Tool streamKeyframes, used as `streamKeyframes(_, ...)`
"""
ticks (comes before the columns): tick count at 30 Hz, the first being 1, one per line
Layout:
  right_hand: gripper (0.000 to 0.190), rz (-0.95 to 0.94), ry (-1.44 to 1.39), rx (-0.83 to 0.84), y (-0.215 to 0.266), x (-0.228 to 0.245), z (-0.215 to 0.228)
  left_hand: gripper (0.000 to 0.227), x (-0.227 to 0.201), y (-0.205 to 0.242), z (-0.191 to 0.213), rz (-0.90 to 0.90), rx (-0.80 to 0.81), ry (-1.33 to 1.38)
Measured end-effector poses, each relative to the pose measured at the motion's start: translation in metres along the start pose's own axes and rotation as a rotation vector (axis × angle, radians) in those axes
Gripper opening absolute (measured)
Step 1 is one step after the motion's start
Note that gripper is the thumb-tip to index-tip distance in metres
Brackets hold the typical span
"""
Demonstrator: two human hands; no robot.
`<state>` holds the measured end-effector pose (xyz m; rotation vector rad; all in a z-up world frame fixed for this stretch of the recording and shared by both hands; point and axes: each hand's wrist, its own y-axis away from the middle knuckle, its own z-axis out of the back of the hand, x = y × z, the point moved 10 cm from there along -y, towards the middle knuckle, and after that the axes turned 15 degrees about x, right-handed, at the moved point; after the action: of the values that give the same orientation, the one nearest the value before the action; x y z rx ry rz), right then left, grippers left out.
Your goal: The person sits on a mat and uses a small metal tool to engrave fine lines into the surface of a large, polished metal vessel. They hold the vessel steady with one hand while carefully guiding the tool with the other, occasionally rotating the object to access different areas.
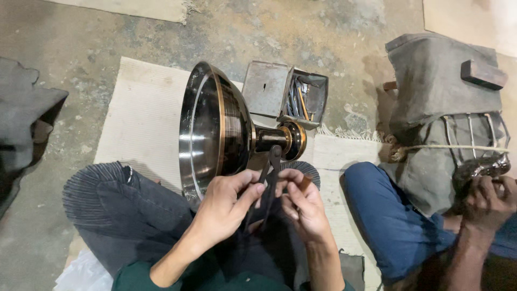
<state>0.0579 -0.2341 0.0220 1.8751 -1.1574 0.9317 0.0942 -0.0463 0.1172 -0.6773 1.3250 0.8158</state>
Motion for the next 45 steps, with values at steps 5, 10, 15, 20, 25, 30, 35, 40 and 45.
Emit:
streamKeyframes(5,0.021,-0.104,1.264,-0.479,0.06,0.014,0.03,0.021,0.029,0.012,0.002,0.159,0.006,0.171)
streamKeyframes(10,0.026,-0.258,1.662,-0.365,0.097,-0.039,-0.004,0.022,0.031,0.012,-0.003,0.124,0.029,0.211)
streamKeyframes(15,0.029,-0.422,1.626,-0.398,0.105,-0.055,0.0,0.022,0.03,0.012,-0.007,0.078,0.043,0.251)
streamKeyframes(20,0.043,-0.722,1.497,-0.317,0.098,-0.064,0.041,0.022,0.032,0.013,-0.012,0.077,0.077,0.358)
streamKeyframes(25,0.06,0.078,0.427,-0.152,0.061,-0.017,0.025,0.019,0.024,0.017,-0.021,0.039,0.127,0.248)
streamKeyframes(30,0.041,0.247,-0.094,0.247,0.023,0.009,-0.036,0.02,0.004,0.015,-0.057,-0.113,0.325,0.114)
streamKeyframes(35,0.029,0.402,-0.217,0.236,0.004,0.023,-0.052,0.02,0.029,0.02,-0.028,0.054,0.049,0.024)
streamKeyframes(40,0.031,0.485,-0.263,0.071,-0.008,0.058,-0.02,0.035,-0.006,0.057,0.045,-0.131,-0.612,-0.634)
streamKeyframes(45,0.035,0.529,-0.329,0.177,-0.052,0.091,-0.021,0.033,0.017,0.041,0.039,-0.13,-0.527,-0.512)
